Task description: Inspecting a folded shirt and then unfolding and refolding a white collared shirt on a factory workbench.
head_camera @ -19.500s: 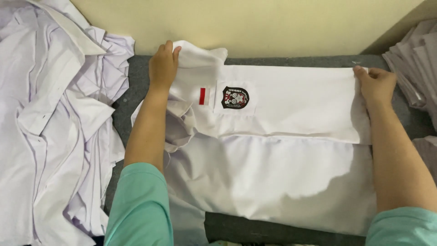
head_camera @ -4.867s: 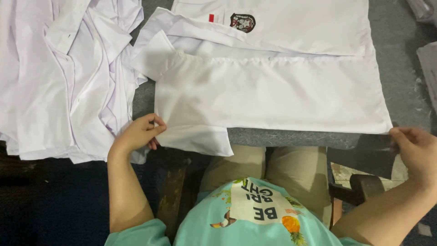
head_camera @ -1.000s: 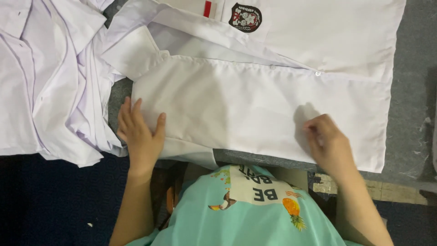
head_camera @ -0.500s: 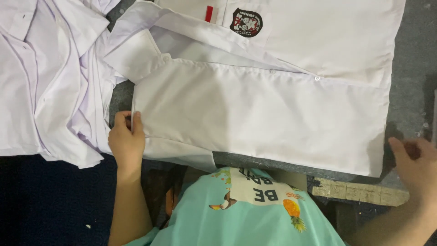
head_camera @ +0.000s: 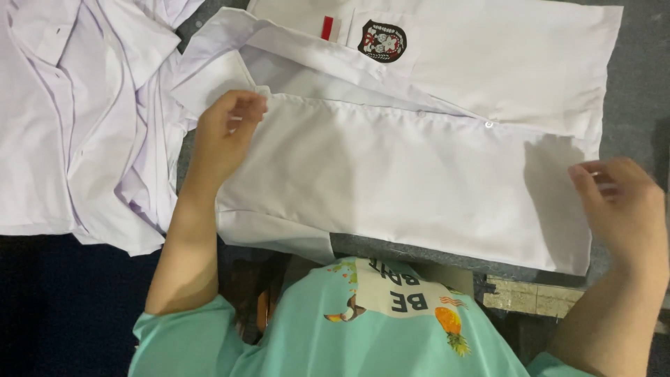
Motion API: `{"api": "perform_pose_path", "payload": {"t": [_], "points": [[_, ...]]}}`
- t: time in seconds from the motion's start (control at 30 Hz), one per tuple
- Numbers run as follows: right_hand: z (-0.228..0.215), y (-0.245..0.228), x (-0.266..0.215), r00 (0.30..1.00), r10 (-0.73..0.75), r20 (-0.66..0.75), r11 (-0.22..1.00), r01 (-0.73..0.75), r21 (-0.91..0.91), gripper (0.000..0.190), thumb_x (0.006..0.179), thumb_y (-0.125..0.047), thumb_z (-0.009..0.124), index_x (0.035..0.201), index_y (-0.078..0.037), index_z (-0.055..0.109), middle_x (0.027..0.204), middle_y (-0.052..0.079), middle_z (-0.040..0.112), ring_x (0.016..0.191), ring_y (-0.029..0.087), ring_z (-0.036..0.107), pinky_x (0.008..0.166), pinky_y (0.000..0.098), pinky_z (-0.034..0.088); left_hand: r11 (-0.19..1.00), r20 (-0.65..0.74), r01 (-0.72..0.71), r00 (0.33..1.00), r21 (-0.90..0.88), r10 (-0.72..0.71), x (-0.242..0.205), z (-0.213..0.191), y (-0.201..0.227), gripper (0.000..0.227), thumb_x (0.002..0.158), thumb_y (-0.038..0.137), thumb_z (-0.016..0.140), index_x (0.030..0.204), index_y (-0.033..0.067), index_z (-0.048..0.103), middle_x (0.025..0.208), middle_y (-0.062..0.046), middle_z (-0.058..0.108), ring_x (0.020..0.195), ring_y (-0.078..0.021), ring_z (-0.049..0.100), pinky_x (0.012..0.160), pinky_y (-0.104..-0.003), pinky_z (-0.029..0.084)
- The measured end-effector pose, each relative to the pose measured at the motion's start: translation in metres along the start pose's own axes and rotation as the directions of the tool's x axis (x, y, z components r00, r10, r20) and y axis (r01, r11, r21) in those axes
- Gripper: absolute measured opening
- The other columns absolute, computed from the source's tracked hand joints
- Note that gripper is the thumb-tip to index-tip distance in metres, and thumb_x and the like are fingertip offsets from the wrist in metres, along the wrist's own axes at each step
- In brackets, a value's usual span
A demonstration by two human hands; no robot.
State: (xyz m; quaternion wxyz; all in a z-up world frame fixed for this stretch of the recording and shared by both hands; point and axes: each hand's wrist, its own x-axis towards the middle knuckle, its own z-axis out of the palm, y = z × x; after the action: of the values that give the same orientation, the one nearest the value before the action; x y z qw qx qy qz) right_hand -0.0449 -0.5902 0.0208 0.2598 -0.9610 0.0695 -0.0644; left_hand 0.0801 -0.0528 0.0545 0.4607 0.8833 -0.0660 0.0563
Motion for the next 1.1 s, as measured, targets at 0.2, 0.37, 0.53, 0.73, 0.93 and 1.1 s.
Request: {"api": "perform_pose_path", "payload": {"t": [0.2,0.37,0.53,0.73,0.93,1.1], "points": [[-0.005,-0.066,0.033,0.927,0.246,0.282,0.752,-0.366,0.548,0.031,0.112,-0.016,0.052,0.141,-0.005,0.05,0.116,0.019,0.068,0.09,0.029,0.068,0.084,0.034,0.053,0.506,0.265,0.588,0.776,-0.631,-0.572,0.08,0.027,-0.029,0.083,0.072,0.069,0.051,0.131,0.0112,0.043,0.124,-0.014,0.065,0.099,-0.0325,0.077,0.077,-0.044,0.067],[-0.002,-0.028,0.046,0.903,0.317,0.289,0.659,-0.429,0.618,0.051,0.111,-0.013,0.045,0.159,-0.005,0.029,0.124,0.028,0.064,0.088,0.034,0.064,0.083,0.0364,0.051,0.486,0.169,0.516,0.788,-0.706,-0.592,0.101,0.018,-0.057,0.1,0.062,0.074,0.058,0.141,0.0234,0.022,0.116,-0.015,0.064,0.092,-0.0331,0.08,0.08,-0.045,0.069],[0.011,0.032,0.055,0.912,0.188,0.366,0.496,-0.409,0.766,0.054,0.115,-0.028,0.041,0.164,-0.017,0.019,0.14,0.032,0.05,0.128,0.05,0.055,0.097,0.0486,0.049,0.164,0.274,0.464,0.733,-0.871,-0.622,0.102,-0.008,-0.077,0.081,0.039,0.078,0.053,0.082,0.0094,0.055,0.133,-0.039,0.068,0.128,-0.0528,0.069,0.101,-0.066,0.051],[0.012,-0.001,0.05,0.916,0.39,0.09,0.562,-0.315,0.765,0.032,0.112,-0.023,0.059,0.141,-0.018,0.046,0.131,0.015,0.059,0.107,0.03,0.073,0.095,0.0402,0.067,0.162,0.326,0.537,0.695,-0.828,-0.641,0.105,-0.021,-0.07,0.12,0.038,0.074,0.065,0.129,-0.0017,0.047,0.146,-0.037,0.058,0.136,-0.0483,0.063,0.106,-0.062,0.05],[0.017,-0.004,0.057,0.883,0.467,0.046,0.646,-0.376,0.664,0.004,0.117,-0.018,0.061,0.117,-0.016,0.065,0.105,0.011,0.071,0.096,0.021,0.079,0.08,0.0301,0.072,0.193,0.343,0.585,0.677,-0.788,-0.651,0.111,-0.021,-0.077,0.121,0.05,0.064,0.077,0.143,-0.0004,0.036,0.143,-0.034,0.062,0.127,-0.0443,0.071,0.101,-0.061,0.054],[0.026,0.032,0.063,0.914,0.403,-0.037,0.709,-0.286,0.645,0.007,0.111,-0.012,0.072,0.109,-0.018,0.071,0.095,-0.004,0.068,0.077,0.005,0.067,0.065,0.0196,0.058,0.137,0.357,0.581,0.651,-0.802,-0.67,0.111,-0.024,-0.066,0.118,0.044,0.067,0.071,0.134,0.0,0.037,0.139,-0.036,0.065,0.127,-0.0462,0.071,0.105,-0.061,0.052]]}}
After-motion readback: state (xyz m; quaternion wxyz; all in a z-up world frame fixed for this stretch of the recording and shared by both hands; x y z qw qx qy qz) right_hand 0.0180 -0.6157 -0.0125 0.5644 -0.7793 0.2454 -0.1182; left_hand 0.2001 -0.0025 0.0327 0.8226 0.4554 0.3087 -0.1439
